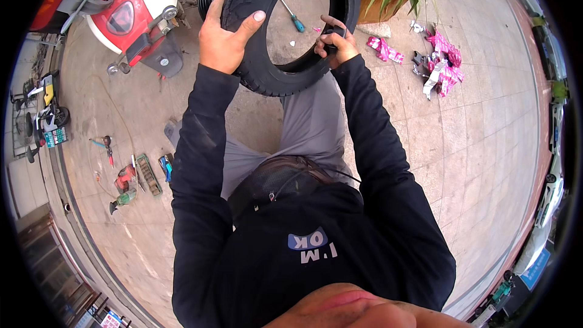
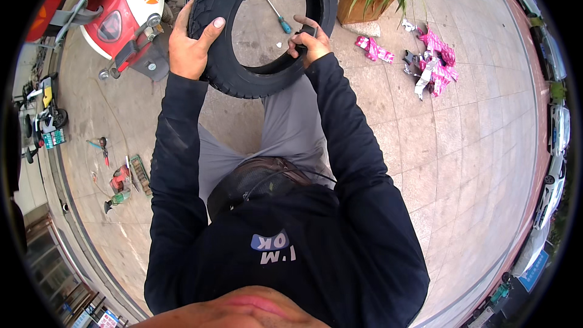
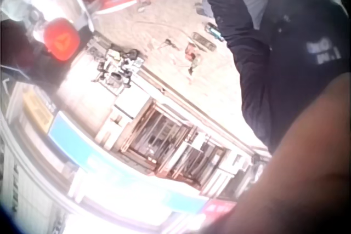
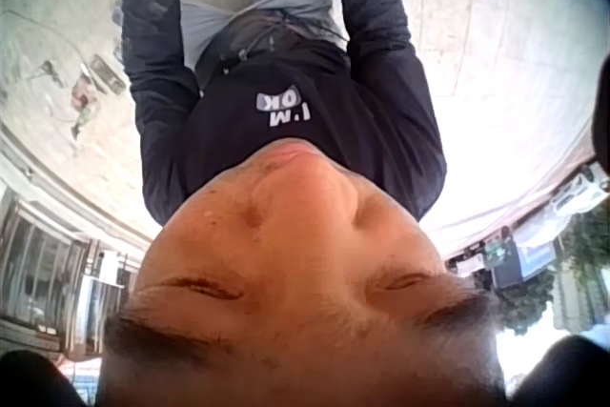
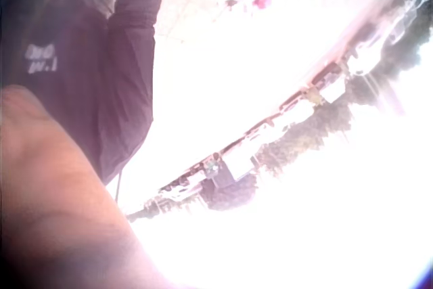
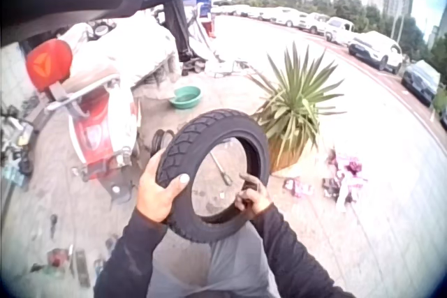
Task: The person unwraps a new tire from pink packaging and removes the old tire from a scooter wheel. They then use a tire lever to pry the new tire onto the rim, working around the circumference to seat it. Finally, they retrieve a wrench and an air pressure gauge from a toolbox.
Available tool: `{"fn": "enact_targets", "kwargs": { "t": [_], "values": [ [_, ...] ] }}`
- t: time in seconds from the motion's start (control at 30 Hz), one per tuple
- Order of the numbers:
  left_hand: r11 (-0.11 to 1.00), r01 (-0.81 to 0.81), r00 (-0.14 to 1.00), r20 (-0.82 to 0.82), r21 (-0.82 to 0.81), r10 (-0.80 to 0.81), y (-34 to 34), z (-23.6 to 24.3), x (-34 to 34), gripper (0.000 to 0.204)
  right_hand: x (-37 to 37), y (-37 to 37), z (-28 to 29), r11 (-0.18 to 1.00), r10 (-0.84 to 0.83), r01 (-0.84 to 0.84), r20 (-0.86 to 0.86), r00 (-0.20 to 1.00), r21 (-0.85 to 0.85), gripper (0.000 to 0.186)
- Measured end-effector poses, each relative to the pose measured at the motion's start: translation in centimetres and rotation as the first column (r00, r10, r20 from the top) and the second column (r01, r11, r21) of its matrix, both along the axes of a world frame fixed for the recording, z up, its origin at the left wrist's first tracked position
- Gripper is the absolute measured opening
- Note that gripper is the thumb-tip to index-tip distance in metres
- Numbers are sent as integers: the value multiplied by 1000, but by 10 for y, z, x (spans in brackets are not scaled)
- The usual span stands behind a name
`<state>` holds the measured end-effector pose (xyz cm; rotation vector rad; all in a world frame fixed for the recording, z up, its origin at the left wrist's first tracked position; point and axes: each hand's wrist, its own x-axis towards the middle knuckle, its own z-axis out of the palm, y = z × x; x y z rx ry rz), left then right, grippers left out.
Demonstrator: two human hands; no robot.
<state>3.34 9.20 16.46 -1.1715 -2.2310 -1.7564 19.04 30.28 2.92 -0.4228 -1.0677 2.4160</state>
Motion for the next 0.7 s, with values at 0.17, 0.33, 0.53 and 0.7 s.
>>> {"fn": "enact_targets", "kwargs": {
  "t": [0.17,0.33,0.53,0.7],
  "values": [
    [996,-10,978,208,91,-9,-17,-36,-34,89,73,97,7,42,-962,-67,58,267,997,109],
    [967,-24,755,638,255,-150,-30,-84,-67,65,54,119,-42,924,-355,217,489,797,316,94],
    [923,-119,227,915,365,-333,-61,-190,-95,64,-18,29,43,347,-428,-257,396,812,902,106],
    [974,-92,117,973,208,-197,-49,-238,-61,74,-22,-15,103,-118,-576,-222,115,809,968,86]
  ]
}}
